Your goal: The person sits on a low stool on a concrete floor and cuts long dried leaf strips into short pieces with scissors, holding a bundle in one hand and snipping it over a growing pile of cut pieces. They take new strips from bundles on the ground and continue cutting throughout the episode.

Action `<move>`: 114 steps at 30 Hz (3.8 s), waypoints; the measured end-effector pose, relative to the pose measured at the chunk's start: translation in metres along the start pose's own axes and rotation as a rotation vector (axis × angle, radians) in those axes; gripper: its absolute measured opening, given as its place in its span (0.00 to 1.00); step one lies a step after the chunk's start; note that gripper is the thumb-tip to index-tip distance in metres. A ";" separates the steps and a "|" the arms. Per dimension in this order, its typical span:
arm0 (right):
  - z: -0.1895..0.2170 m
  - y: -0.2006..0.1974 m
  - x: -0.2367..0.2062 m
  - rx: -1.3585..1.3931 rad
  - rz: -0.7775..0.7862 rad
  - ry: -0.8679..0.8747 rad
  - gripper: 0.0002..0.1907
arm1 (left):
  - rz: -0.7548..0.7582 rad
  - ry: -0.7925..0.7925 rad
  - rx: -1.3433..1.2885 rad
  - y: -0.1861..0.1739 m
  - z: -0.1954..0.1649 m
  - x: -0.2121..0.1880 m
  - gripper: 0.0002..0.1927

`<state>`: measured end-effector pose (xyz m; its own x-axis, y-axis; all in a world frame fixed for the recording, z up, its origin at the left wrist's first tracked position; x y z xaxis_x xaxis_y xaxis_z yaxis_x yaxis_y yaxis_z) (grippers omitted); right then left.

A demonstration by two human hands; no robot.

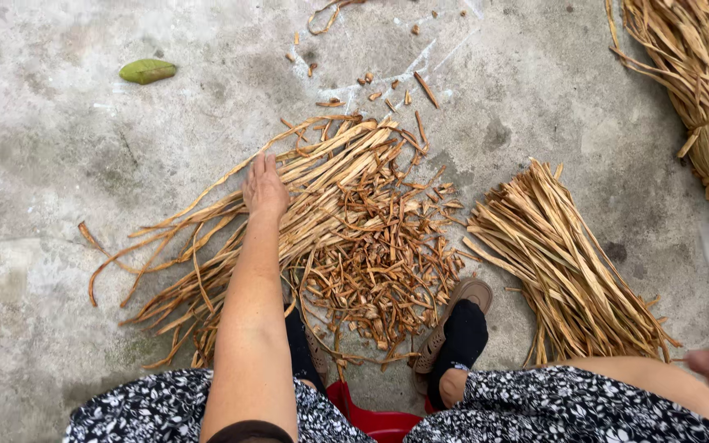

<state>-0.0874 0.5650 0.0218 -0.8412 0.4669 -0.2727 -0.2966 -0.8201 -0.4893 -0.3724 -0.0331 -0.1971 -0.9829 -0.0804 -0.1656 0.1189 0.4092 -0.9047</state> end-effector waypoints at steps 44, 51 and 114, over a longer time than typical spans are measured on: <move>0.205 0.290 -0.024 0.636 0.859 0.105 0.25 | 0.403 0.199 -1.035 -0.130 -0.212 -0.231 0.15; 0.176 0.275 -0.020 0.427 0.723 -0.103 0.26 | 0.484 0.488 -1.225 -0.145 -0.199 -0.186 0.38; 0.109 0.229 -0.023 0.272 0.733 -0.067 0.41 | 0.160 0.214 -1.343 -0.192 -0.178 -0.174 0.18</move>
<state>-0.1858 0.3303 0.0059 -0.8881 -0.2388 -0.3928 0.2517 -0.9676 0.0190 -0.2496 0.0643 0.0748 -0.9883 0.1417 -0.0570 0.1267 0.9690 0.2121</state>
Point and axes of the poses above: each hand's wrist, its own x-axis towards the middle knuckle, its own y-axis out of the palm, z = x × y, the point moved 4 cm from there along x, towards the middle knuckle, and after that the axes turned 10 degrees about y, right-handed, at the moved point
